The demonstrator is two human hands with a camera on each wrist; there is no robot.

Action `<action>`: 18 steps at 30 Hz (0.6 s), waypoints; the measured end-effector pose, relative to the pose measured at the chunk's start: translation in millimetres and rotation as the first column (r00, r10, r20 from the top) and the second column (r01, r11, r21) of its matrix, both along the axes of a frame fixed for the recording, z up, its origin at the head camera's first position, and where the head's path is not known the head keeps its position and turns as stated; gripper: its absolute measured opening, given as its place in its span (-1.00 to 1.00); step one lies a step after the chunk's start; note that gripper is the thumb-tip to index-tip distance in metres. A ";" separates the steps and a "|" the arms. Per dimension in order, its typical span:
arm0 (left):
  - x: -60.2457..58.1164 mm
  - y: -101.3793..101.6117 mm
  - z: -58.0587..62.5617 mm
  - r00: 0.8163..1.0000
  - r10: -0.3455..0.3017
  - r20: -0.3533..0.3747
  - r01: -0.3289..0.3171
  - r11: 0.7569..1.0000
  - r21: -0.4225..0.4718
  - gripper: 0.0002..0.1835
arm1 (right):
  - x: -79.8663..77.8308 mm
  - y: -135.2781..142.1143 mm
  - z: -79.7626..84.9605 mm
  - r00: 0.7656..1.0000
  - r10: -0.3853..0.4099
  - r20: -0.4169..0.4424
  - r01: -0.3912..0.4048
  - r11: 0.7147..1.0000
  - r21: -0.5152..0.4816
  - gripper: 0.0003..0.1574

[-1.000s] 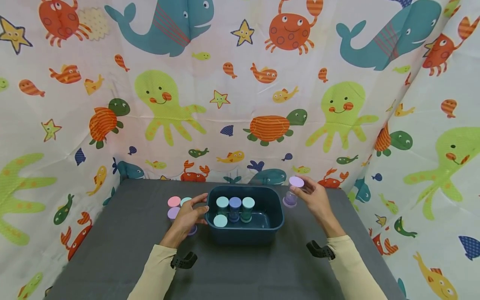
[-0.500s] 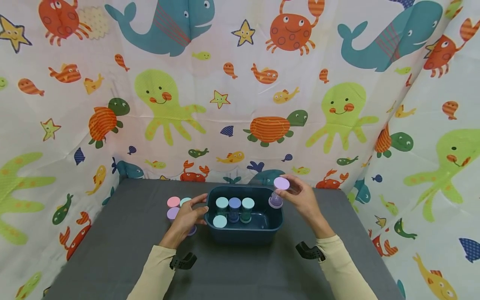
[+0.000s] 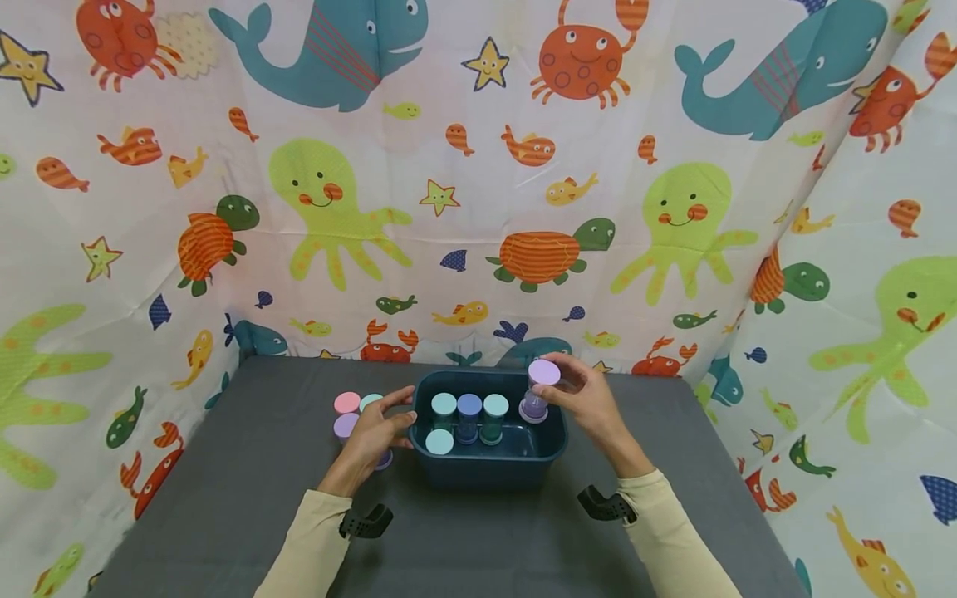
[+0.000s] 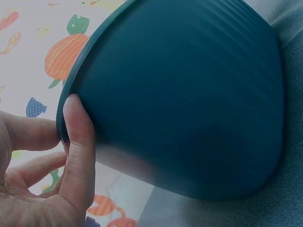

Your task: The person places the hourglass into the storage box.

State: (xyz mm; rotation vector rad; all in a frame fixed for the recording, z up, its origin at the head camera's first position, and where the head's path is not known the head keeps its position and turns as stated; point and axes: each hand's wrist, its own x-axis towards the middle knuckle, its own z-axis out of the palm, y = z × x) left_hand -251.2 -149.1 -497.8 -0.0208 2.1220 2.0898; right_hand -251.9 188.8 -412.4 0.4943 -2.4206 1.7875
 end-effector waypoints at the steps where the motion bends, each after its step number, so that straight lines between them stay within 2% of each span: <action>1: -0.1 0.4 0.1 1.000 0.002 0.000 -0.002 1.000 0.002 -0.46 | 0.3 -0.9 -0.8 1.000 0.004 0.003 -0.004 1.000 -0.001 -0.40; 8: 0.2 1.2 -0.6 1.000 0.000 -0.010 0.000 1.000 0.006 -0.46 | 1.4 -9.5 -8.1 0.999 0.038 0.032 -0.038 0.999 -0.006 -0.40; 18: 0.0 1.3 -0.5 1.000 0.004 -0.004 -0.004 1.000 -0.001 -0.46 | 1.4 -23.0 -17.5 0.991 0.130 0.014 -0.129 0.992 -0.007 -0.43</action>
